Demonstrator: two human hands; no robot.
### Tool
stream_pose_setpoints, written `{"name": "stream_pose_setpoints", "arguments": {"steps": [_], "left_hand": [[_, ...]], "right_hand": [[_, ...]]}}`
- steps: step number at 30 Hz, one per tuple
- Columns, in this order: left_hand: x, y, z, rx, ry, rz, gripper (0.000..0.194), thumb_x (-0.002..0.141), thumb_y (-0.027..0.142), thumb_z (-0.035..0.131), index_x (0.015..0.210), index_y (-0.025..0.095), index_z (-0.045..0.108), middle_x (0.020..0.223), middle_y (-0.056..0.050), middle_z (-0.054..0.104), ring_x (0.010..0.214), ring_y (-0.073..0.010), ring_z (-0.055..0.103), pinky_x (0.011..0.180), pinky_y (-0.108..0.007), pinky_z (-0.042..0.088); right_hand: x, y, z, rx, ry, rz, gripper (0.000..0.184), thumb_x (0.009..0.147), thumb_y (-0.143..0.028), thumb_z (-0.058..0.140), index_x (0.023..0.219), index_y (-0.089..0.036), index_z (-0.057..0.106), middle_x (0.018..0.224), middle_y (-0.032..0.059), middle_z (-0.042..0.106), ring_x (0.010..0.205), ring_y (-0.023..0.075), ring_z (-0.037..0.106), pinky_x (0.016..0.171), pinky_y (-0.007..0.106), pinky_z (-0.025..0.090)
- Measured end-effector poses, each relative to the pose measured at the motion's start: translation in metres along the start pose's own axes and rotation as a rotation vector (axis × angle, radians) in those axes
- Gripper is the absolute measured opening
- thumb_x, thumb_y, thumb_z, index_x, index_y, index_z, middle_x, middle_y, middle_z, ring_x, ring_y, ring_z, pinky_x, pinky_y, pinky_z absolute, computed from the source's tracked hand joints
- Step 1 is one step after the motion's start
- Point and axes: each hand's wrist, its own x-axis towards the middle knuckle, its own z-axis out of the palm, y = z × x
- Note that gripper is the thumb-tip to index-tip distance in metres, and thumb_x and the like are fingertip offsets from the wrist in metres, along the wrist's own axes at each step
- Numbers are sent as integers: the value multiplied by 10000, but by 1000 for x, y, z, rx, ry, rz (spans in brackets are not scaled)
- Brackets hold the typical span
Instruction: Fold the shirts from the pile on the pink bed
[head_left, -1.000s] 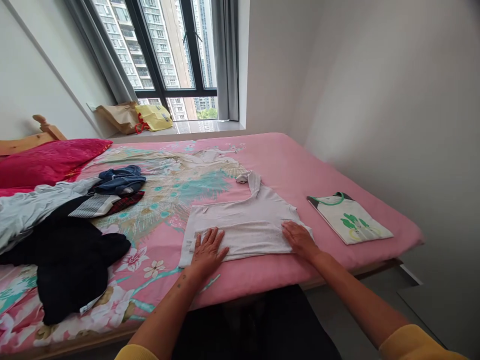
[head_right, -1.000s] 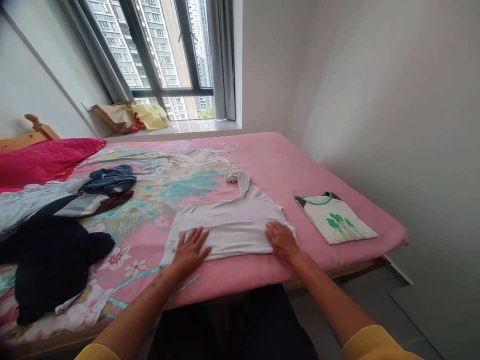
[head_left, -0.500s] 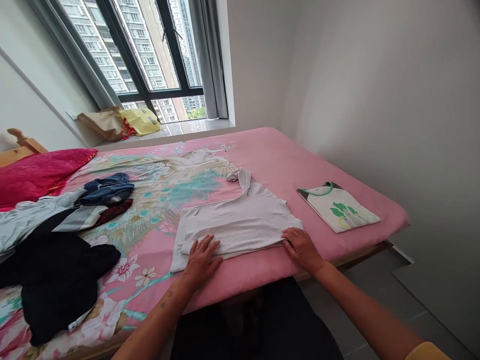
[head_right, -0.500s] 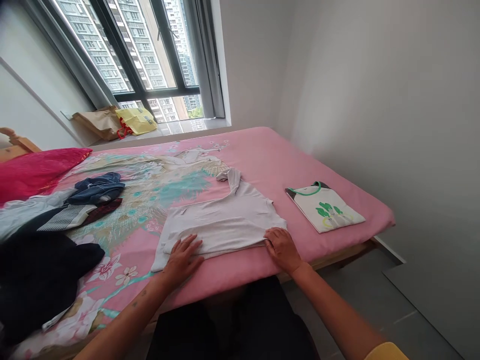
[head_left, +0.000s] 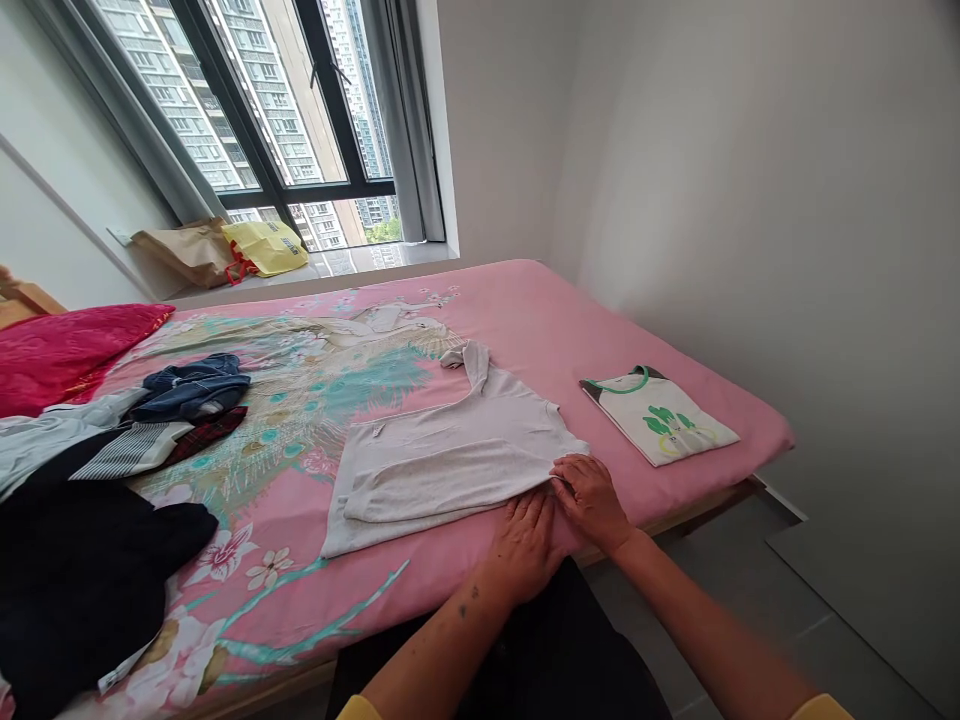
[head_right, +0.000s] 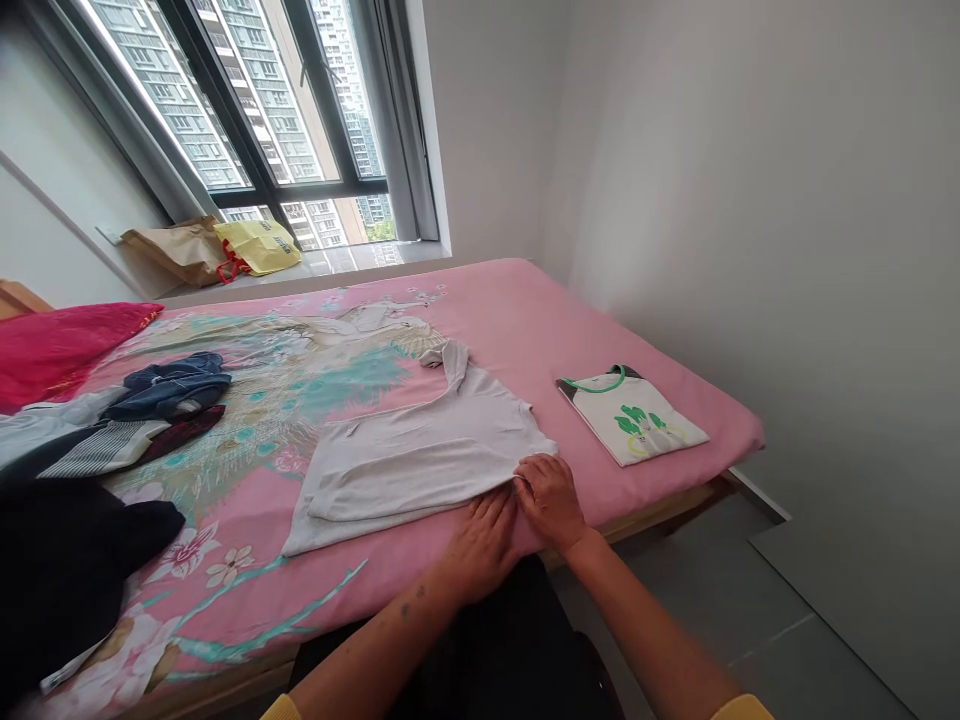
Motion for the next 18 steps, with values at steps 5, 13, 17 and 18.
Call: {"name": "stream_pose_setpoints", "arguments": {"steps": [5, 13, 17, 18], "left_hand": [[26, -11, 13, 64, -6, -99, 646, 815, 477, 519, 1376, 188, 378, 1354, -114, 493, 1235, -273, 456, 1047, -411, 349], [36, -10, 13, 83, 3, -160, 666, 789, 524, 537, 1352, 197, 398, 1345, -111, 498, 1234, -284, 444, 1044, -418, 337], [36, -9, 14, 60, -14, -150, 570, 811, 507, 511, 1306, 231, 447, 1288, -97, 540, 1172, -270, 493, 996, -389, 377], [37, -9, 14, 54, -32, -175, 546, 816, 506, 500, 1286, 231, 468, 1256, -104, 560, 1137, -273, 517, 965, -389, 397]], "right_hand": [[-5, 5, 2, 31, 53, -7, 183, 882, -239, 445, 967, -203, 603, 1057, 74, 627, 1079, 222, 506, 1010, 437, 316], [-29, 31, 10, 72, 182, 87, 375, 849, -216, 444, 1222, -186, 473, 1208, 123, 528, 1181, 252, 448, 1008, 484, 358], [-37, 17, 4, 118, 225, 19, 290, 840, -202, 468, 1118, -211, 550, 1107, 107, 577, 1113, 250, 504, 983, 489, 391], [-37, 10, 3, 158, 188, -31, 260, 842, -187, 463, 1077, -221, 569, 1052, 93, 600, 1072, 237, 529, 964, 472, 415]]}}
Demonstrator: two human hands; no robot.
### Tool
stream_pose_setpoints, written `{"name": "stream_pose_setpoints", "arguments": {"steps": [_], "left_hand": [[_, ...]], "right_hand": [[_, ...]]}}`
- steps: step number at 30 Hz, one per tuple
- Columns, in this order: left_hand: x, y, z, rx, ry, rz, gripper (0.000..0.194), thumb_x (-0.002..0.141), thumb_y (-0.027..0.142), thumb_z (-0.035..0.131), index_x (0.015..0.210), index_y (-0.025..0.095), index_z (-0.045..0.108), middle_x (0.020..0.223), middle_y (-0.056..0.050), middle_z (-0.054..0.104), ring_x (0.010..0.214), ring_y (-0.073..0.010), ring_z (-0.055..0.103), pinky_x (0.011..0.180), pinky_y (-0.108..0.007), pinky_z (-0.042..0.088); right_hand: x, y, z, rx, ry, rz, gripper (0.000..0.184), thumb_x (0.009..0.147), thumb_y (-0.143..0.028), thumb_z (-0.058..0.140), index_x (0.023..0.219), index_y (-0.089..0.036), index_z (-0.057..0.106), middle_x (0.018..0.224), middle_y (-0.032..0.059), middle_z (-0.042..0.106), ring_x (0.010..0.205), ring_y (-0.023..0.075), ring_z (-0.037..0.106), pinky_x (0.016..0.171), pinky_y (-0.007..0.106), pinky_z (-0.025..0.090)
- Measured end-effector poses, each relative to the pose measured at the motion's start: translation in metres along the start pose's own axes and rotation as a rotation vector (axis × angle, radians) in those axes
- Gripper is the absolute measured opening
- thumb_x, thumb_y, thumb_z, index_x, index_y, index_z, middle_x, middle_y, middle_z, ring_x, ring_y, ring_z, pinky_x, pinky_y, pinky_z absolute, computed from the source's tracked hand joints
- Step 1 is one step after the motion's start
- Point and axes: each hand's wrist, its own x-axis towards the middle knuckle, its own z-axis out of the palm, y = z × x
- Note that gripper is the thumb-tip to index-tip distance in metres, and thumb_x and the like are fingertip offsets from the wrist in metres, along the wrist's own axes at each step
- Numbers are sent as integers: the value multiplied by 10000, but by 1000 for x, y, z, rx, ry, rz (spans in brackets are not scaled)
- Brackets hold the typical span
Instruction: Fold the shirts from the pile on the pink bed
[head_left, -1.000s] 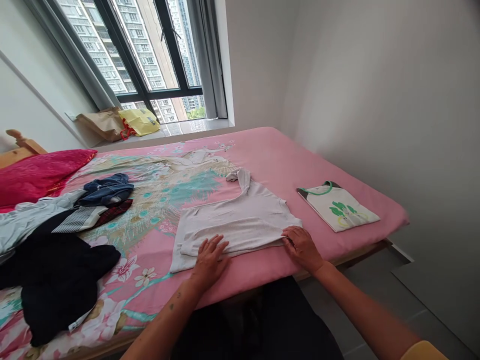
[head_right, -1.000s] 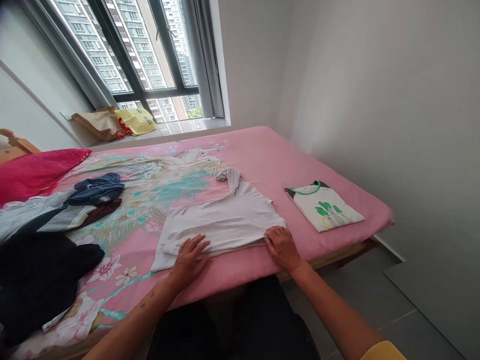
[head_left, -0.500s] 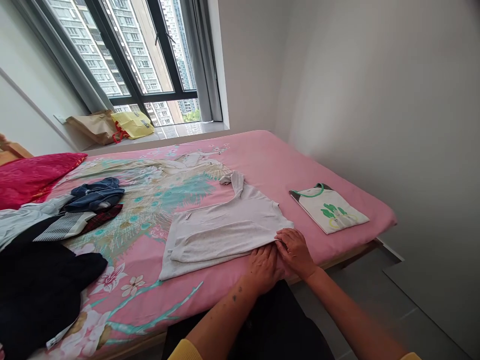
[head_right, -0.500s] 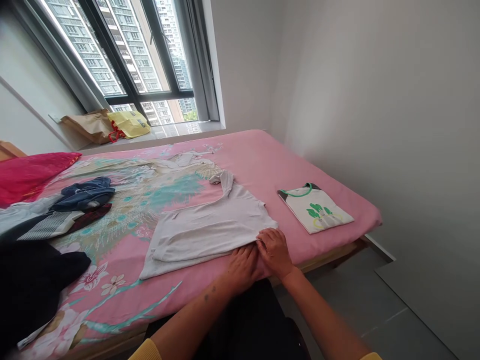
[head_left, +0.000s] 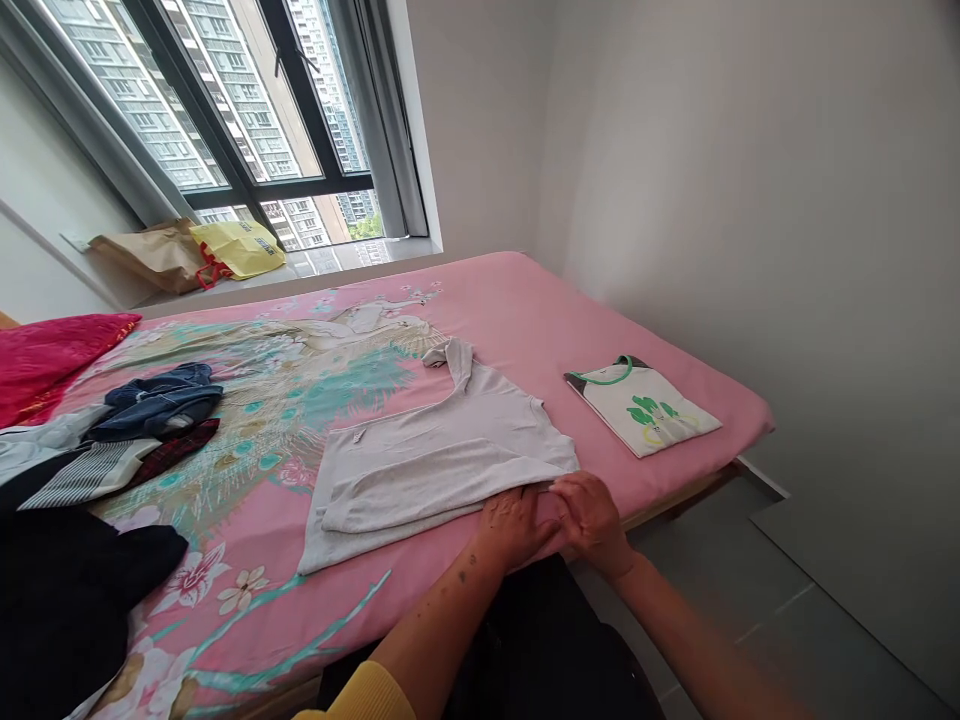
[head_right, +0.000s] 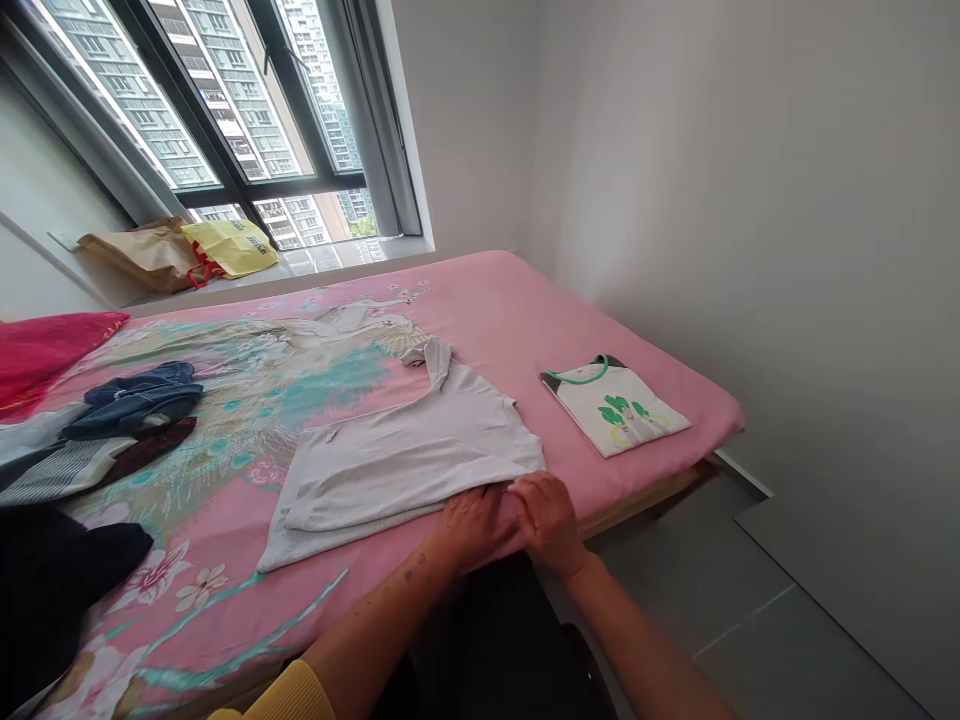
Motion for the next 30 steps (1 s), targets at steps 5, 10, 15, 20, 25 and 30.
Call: {"name": "stream_pose_setpoints", "arguments": {"steps": [5, 10, 15, 20, 25, 30], "left_hand": [[-7, 0, -2, 26, -72, -115, 391, 788, 413, 533, 1127, 226, 588, 1112, -118, 629, 1034, -309, 559, 878, -429, 407], [-35, -19, -19, 84, 25, -233, 599, 764, 575, 510, 1217, 183, 528, 1133, -150, 612, 1050, -354, 532, 916, -537, 337], [-54, -44, -39, 158, 10, -237, 626, 773, 640, 463, 1183, 176, 548, 1117, -156, 621, 1052, -353, 526, 928, -551, 309], [-62, -51, -40, 184, 5, -273, 543, 828, 588, 412, 1191, 211, 557, 1125, -140, 630, 1043, -329, 536, 919, -504, 323], [-68, -49, -37, 156, 7, -305, 595, 800, 621, 446, 1215, 208, 551, 1187, -125, 609, 1120, -320, 499, 991, -505, 266], [-69, -49, -36, 145, 0, -331, 618, 793, 606, 469, 1246, 191, 533, 1196, -138, 602, 1133, -325, 489, 1013, -526, 238]], "right_hand": [[-3, -30, 11, 148, -202, -61, 297, 886, -165, 406, 1135, -216, 559, 1116, 82, 605, 1093, 196, 534, 959, 408, 457], [-9, -34, 21, -21, -312, -34, 442, 917, -256, 393, 1349, -166, 420, 1334, 112, 491, 1261, 242, 413, 1053, 477, 362], [8, -48, 33, -65, -504, -70, 490, 912, -336, 419, 1363, -144, 413, 1361, 121, 469, 1265, 251, 405, 1064, 442, 328], [37, -56, 55, -55, -660, -30, 481, 911, -416, 398, 1340, -203, 449, 1314, 92, 523, 1218, 238, 456, 1036, 408, 339], [46, -37, 65, -55, -754, 75, 625, 896, -571, 319, 1412, -219, 348, 1422, 69, 404, 1300, 257, 361, 1094, 430, 239], [39, -24, 53, -152, -772, 132, 684, 879, -613, 298, 1418, -193, 342, 1432, 80, 384, 1325, 297, 315, 1106, 473, 198]]}}
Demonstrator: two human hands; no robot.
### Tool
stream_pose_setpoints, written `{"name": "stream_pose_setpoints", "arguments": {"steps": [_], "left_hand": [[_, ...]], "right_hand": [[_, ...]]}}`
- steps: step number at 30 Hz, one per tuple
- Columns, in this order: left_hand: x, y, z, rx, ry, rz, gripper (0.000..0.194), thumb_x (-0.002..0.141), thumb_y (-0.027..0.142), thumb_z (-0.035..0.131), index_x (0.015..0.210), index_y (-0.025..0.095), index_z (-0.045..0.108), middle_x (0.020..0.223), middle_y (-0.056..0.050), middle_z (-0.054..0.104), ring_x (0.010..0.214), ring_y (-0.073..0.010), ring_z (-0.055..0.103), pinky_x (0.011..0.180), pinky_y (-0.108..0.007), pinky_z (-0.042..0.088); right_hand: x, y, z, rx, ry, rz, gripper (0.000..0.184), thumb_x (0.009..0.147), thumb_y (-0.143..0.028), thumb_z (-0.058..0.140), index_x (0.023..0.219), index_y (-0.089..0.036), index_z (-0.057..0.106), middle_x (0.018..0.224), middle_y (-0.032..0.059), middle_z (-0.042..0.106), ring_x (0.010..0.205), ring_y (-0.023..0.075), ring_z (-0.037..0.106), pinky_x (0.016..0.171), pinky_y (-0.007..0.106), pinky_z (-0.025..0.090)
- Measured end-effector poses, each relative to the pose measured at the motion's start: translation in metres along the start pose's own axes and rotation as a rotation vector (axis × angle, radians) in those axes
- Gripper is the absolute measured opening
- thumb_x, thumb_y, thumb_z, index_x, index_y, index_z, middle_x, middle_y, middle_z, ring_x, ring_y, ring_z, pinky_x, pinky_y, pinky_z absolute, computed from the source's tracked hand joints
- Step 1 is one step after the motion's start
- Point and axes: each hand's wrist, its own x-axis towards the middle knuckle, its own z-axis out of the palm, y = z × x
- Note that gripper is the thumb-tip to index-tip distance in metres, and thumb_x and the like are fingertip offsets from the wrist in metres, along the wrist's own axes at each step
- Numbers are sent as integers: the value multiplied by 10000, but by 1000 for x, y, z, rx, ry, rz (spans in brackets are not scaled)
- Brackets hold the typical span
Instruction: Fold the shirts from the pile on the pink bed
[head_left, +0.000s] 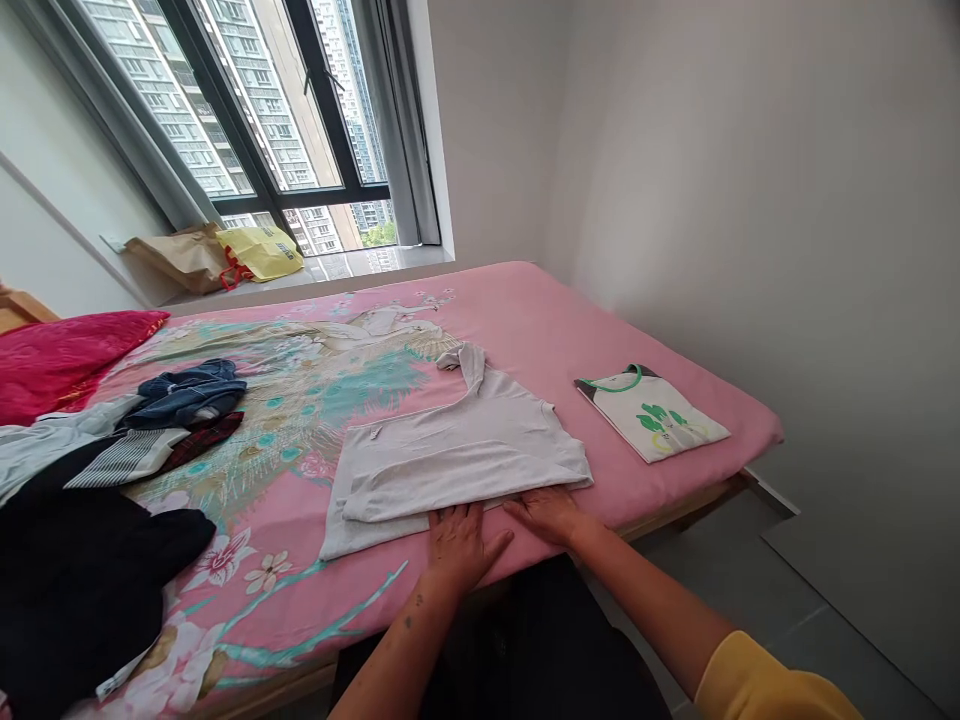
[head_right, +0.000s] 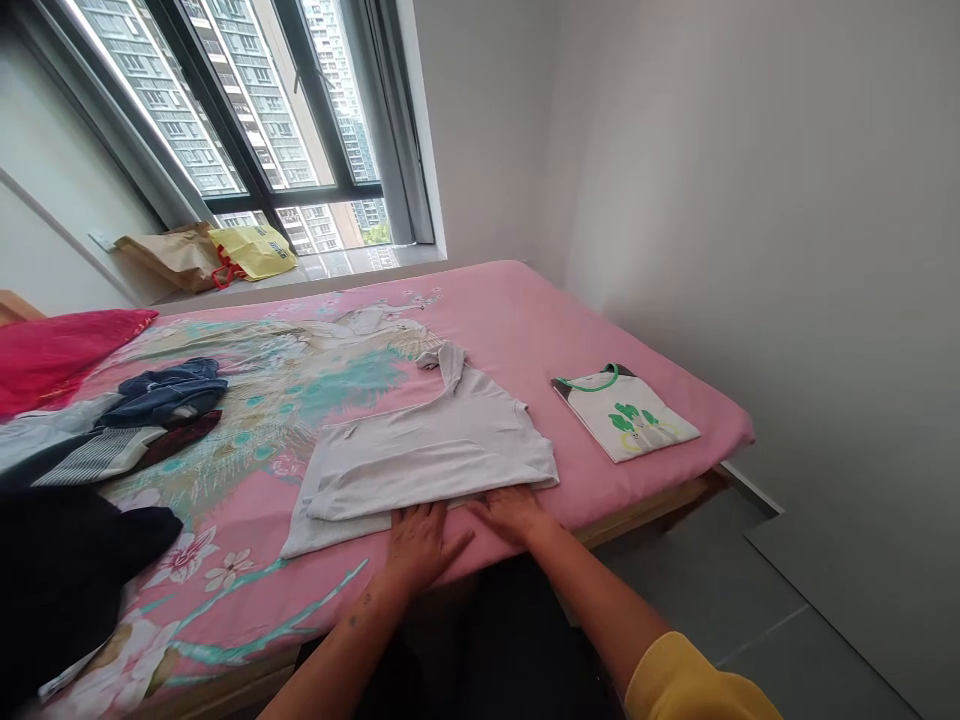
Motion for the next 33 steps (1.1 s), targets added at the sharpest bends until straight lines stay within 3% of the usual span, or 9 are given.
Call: {"name": "stream_pose_setpoints", "arguments": {"steps": [5, 9, 13, 15, 18, 23, 26, 29, 33], "left_hand": [[-17, -7, -3, -39, 74, 64, 590, 808, 533, 504, 1300, 207, 479, 1287, -120, 544, 1196, -311, 445, 1049, -533, 198], [-31, -43, -20, -141, 165, 124, 306, 894, 381, 429, 1097, 250, 617, 1141, -62, 626, 1074, -212, 533, 965, -386, 343], [-23, -109, -45, -62, 290, -211, 297, 904, 332, 402, 1072, 214, 616, 1143, -88, 611, 1079, -227, 523, 930, -386, 369], [-10, -141, -55, 1, 215, -373, 357, 907, 321, 368, 1193, 210, 551, 1268, -98, 546, 1158, -247, 473, 950, -417, 357], [12, -172, -61, 17, 64, -427, 403, 902, 292, 340, 1267, 225, 496, 1339, -89, 499, 1218, -243, 428, 966, -423, 348], [43, -185, -63, -30, -33, -386, 293, 763, 270, 507, 1021, 245, 646, 1136, -85, 617, 1134, -283, 492, 933, -433, 355], [53, -191, -68, -113, -64, -379, 195, 717, 273, 520, 844, 216, 656, 938, -60, 659, 969, -251, 570, 824, -349, 409], [54, -198, -73, -232, -57, -383, 241, 771, 330, 446, 877, 213, 628, 821, -8, 658, 808, -173, 599, 688, -243, 421], [48, -204, -71, -325, -17, -433, 351, 794, 449, 424, 954, 200, 612, 825, 3, 663, 773, -155, 607, 622, -213, 407]], "right_hand": [[-7, 6, 1, -46, 22, -25, 696, 879, -597, 324, 1442, -191, 281, 1454, 79, 345, 1339, 285, 294, 1109, 463, 205], [-5, 10, 9, -58, 26, -46, 683, 878, -599, 322, 1431, -199, 309, 1457, 76, 340, 1346, 278, 284, 1110, 457, 204], [-4, 13, 15, -65, 21, -43, 710, 872, -620, 301, 1431, -183, 312, 1456, 89, 340, 1340, 287, 296, 1100, 456, 229], [-4, 14, 16, -83, 13, -26, 728, 872, -627, 282, 1435, -165, 302, 1463, 102, 322, 1344, 296, 286, 1102, 459, 225], [-5, 13, 16, -100, -11, -10, 734, 871, -636, 264, 1438, -171, 296, 1468, 100, 313, 1345, 298, 283, 1107, 460, 212], [-2, 14, 13, -78, -26, -27, 728, 866, -654, 251, 1448, -215, 267, 1483, 70, 289, 1357, 282, 260, 1113, 453, 195], [-1, 12, 9, -66, -48, -17, 745, 860, -664, 251, 1459, -220, 228, 1498, 59, 251, 1370, 280, 224, 1114, 450, 188], [-1, 11, 5, -63, -66, 6, 752, 857, -664, 269, 1461, -220, 216, 1500, 60, 244, 1368, 280, 228, 1111, 448, 190], [-3, 12, 5, -75, -58, -24, 721, 869, -640, 272, 1456, -224, 235, 1494, 59, 263, 1362, 270, 246, 1111, 439, 189]]}}
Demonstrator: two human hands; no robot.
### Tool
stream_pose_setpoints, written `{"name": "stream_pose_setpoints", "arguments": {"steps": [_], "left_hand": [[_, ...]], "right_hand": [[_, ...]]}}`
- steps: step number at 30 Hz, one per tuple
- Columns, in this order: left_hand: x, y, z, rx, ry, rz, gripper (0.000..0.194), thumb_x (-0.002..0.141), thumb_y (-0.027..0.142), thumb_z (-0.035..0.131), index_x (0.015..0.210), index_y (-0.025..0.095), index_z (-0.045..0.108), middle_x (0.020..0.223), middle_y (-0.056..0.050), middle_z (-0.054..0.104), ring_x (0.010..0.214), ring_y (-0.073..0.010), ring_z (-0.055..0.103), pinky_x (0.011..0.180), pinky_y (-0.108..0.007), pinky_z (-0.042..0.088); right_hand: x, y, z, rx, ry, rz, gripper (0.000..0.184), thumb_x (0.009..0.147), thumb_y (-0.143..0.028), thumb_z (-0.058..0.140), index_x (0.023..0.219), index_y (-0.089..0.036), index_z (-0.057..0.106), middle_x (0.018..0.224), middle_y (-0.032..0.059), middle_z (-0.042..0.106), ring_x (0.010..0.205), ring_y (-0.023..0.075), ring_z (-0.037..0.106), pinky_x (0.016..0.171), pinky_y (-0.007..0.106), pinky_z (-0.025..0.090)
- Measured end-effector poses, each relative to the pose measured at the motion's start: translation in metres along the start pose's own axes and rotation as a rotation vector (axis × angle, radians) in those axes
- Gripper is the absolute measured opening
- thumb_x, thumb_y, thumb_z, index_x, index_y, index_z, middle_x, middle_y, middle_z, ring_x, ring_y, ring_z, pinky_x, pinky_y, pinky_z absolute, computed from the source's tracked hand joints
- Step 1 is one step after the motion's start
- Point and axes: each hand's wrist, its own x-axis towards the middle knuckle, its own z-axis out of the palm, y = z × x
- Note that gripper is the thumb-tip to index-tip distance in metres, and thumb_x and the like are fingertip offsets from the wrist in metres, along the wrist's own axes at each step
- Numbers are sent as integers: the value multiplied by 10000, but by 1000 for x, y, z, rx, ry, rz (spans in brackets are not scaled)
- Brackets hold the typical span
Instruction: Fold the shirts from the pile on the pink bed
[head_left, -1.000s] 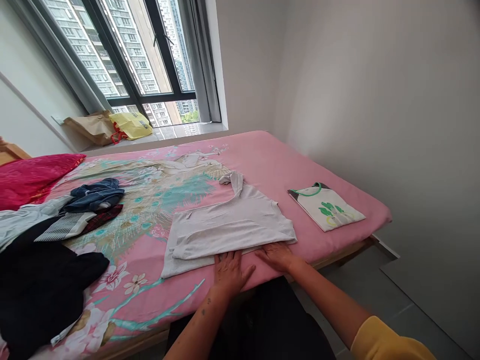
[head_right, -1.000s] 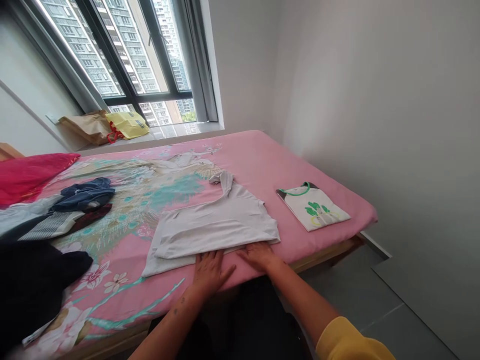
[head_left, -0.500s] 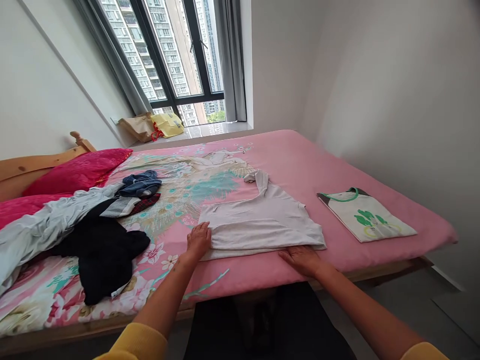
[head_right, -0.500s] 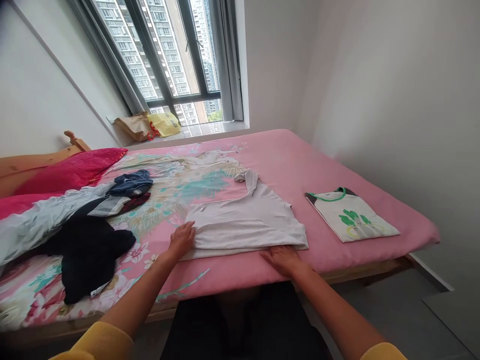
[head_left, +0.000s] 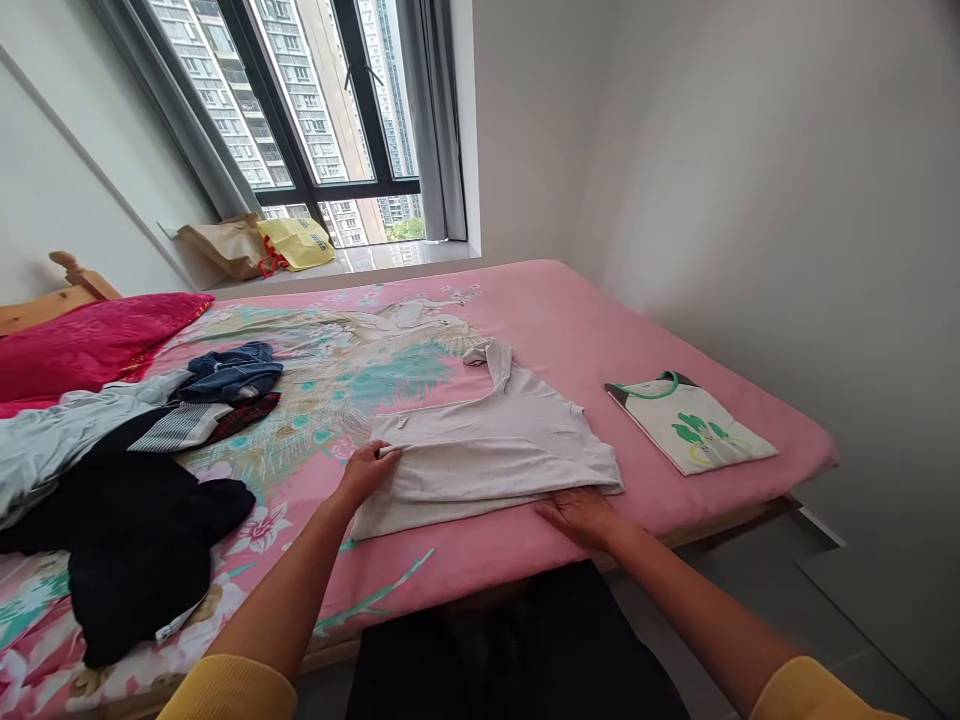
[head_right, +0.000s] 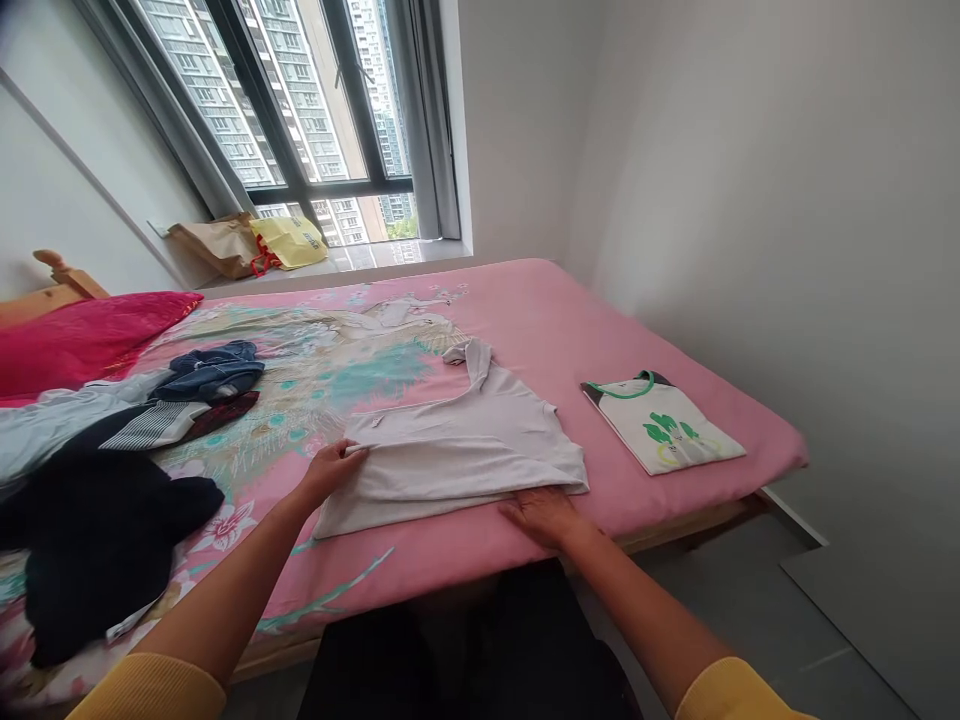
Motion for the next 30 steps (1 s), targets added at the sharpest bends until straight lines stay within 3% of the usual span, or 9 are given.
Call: {"name": "stream_pose_setpoints", "arguments": {"steps": [5, 10, 15, 20, 25, 28, 30], "left_hand": [[-4, 0, 7, -10, 27, -41, 338, 774, 490, 465, 843, 197, 618, 769, 4, 659, 750, -160, 601, 597, -219, 377], [-6, 2, 10, 68, 68, -46, 355, 819, 516, 402, 742, 201, 549, 737, -22, 638, 748, -181, 593, 598, -244, 352], [-15, 0, 14, 140, 62, -69, 371, 837, 541, 377, 821, 218, 558, 834, -81, 672, 843, -249, 625, 624, -279, 372], [-27, 4, 15, 231, 17, -82, 487, 810, 596, 412, 1097, 221, 533, 954, -111, 679, 903, -286, 632, 661, -311, 411], [-41, 1, 12, 305, 4, -69, 531, 840, 567, 383, 1241, 226, 455, 908, -103, 679, 884, -299, 636, 693, -352, 433], [-50, -8, 9, 243, 68, -70, 513, 838, 485, 440, 1270, 208, 431, 918, -75, 671, 882, -267, 631, 705, -343, 451], [-56, -12, 8, 213, 178, -9, 430, 837, 389, 465, 1223, 200, 481, 958, -67, 653, 904, -234, 614, 748, -329, 462]], "right_hand": [[-8, -1, 0, -70, 32, 31, 702, 876, -622, 277, 1427, -190, 320, 1466, 87, 323, 1349, 283, 270, 1108, 435, 197], [-15, -6, -6, -147, 50, 76, 650, 892, -572, 292, 1386, -160, 392, 1406, 123, 416, 1322, 295, 313, 1091, 458, 212], [-22, -5, -5, -172, 79, 84, 650, 895, -567, 277, 1375, -146, 399, 1394, 128, 429, 1321, 289, 307, 1099, 475, 185], [-30, 0, -4, -193, 86, 133, 659, 877, -573, 308, 1380, -157, 395, 1404, 119, 414, 1314, 296, 315, 1100, 476, 192], [-40, 8, 2, -213, 118, 166, 683, 863, -562, 342, 1383, -121, 388, 1414, 128, 400, 1328, 300, 298, 1107, 472, 204], [-52, 13, -3, -176, 203, 114, 620, 857, -517, 387, 1334, -126, 453, 1366, 134, 458, 1286, 293, 371, 1079, 457, 282], [-59, 11, -12, -85, 292, 83, 481, 876, -462, 380, 1210, -171, 566, 1250, 118, 562, 1180, 271, 485, 1022, 432, 365]]}}
